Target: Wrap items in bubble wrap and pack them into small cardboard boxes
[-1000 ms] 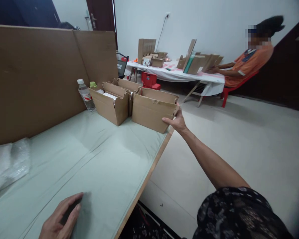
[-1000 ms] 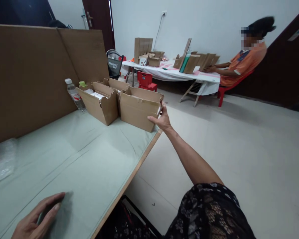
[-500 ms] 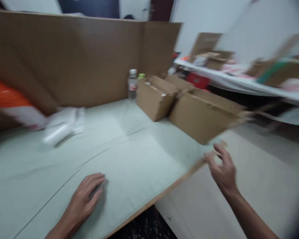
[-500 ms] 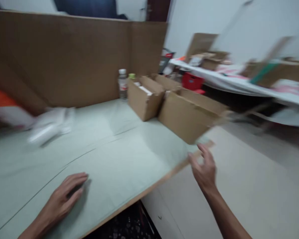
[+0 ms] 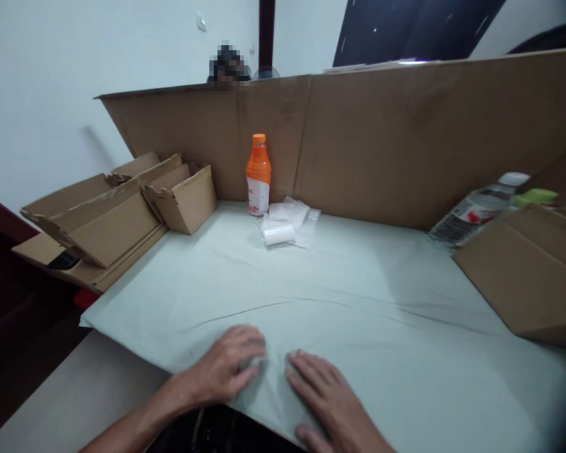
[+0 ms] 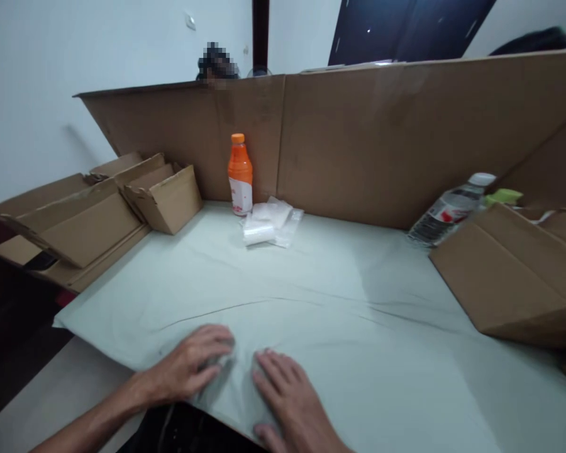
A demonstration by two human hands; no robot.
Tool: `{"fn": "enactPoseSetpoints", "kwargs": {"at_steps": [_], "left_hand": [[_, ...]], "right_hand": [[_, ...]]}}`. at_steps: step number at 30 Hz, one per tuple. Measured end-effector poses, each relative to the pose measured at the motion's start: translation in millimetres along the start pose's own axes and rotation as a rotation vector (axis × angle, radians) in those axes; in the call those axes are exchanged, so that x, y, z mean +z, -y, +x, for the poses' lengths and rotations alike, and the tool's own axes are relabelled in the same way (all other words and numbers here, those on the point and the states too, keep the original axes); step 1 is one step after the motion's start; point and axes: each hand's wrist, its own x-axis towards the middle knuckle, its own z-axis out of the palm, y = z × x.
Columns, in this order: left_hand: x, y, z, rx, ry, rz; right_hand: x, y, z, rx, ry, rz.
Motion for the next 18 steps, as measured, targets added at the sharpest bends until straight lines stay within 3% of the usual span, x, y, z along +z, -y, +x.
{"fn": "enactPoseSetpoints", "kwargs": {"at_steps": [3, 6, 8, 10, 13, 16, 18], "left_hand": [[-64.9, 55, 9, -0.100, -0.340, 0.197], [-143.3, 106, 39, -0.265, -0.681, 0.417], [-190.6, 134, 67, -0.418, -0.831, 0.491], [-225.6, 156, 94, -0.575, -0.912, 0.489], [-250.0, 181, 127, -0.695, -0.932, 0.408], [-249.1, 193, 138, -0.739, -0.893, 0.323], [-241.6, 191, 131, -0.727, -0.867, 0.298]], "right_hand": [[33, 17, 16, -0.152, -0.031, 0.161], [56, 14, 10, -0.126, -0.097, 0.212], [64, 7, 2, -0.108, -0.146, 0.226], [67, 1, -3, -0.096, -0.165, 0.226], [65, -1, -3, -0.070, -0.169, 0.219], [55, 4, 3, -0.054, -0.179, 0.210], [47, 7, 7, -0.048, -0.131, 0.202]]}}
